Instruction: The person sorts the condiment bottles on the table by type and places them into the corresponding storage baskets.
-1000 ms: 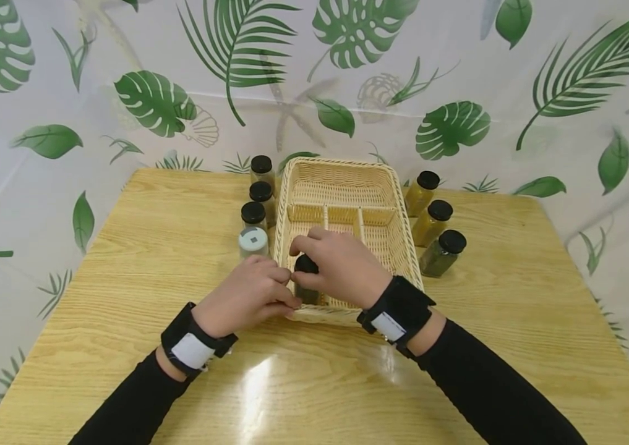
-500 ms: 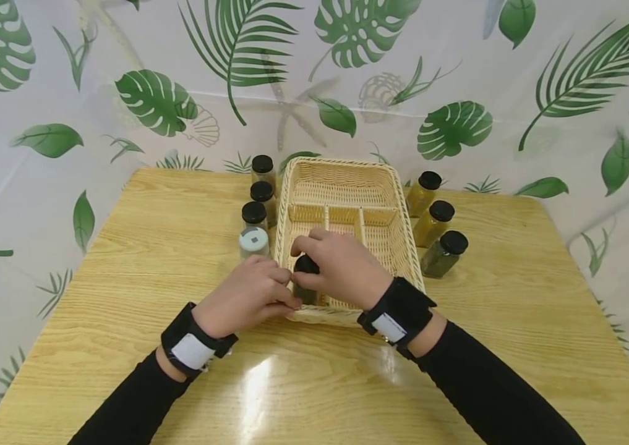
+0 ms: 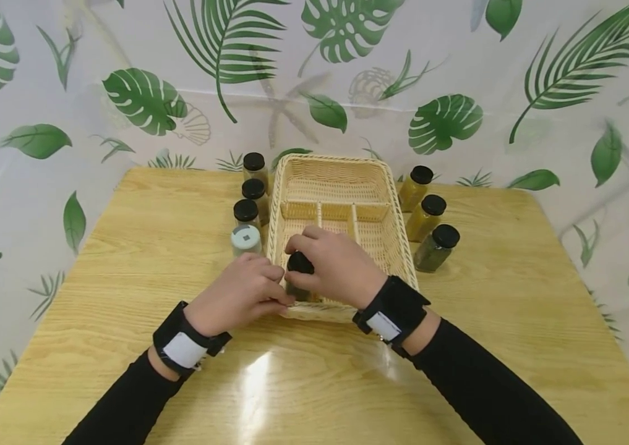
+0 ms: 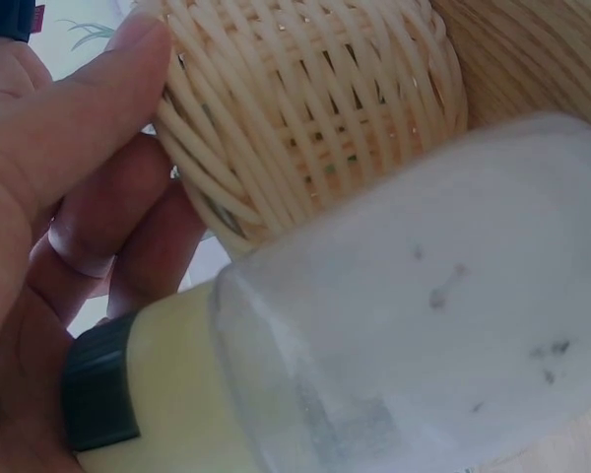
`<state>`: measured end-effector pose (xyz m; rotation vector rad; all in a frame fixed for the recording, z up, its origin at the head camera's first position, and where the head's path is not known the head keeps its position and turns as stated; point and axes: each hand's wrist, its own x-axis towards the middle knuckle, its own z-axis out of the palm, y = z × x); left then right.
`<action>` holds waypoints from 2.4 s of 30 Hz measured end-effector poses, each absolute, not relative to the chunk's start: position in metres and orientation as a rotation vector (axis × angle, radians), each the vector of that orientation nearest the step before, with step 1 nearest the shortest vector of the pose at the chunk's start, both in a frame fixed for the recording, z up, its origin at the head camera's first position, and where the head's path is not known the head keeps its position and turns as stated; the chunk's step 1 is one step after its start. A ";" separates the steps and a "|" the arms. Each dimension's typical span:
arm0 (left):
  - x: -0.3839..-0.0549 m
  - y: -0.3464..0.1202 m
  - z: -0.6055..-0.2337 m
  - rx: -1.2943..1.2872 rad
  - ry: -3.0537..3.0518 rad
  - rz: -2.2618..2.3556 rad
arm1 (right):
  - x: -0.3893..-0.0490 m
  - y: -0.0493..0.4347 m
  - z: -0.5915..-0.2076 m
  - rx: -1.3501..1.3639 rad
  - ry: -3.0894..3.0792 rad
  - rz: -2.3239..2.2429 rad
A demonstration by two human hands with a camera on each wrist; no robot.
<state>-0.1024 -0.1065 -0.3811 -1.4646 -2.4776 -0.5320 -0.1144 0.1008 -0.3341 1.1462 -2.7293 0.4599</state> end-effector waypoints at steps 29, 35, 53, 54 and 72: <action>-0.101 -0.101 -0.382 -1.467 -2.462 -0.562 | -0.107 0.118 -0.335 1.066 -2.807 0.441; -0.102 -0.103 -0.381 -1.463 -2.448 -0.571 | -0.106 0.129 -0.330 1.039 -2.804 0.427; -0.102 -0.103 -0.381 -1.475 -2.445 -0.606 | -0.101 0.197 -0.316 0.701 -2.884 0.456; -0.101 -0.103 -0.381 -1.475 -2.445 -0.605 | -0.101 0.201 -0.316 0.691 -2.887 0.444; -0.099 -0.103 -0.380 -1.466 -2.460 -0.605 | -0.110 0.268 -0.323 0.617 -2.847 0.307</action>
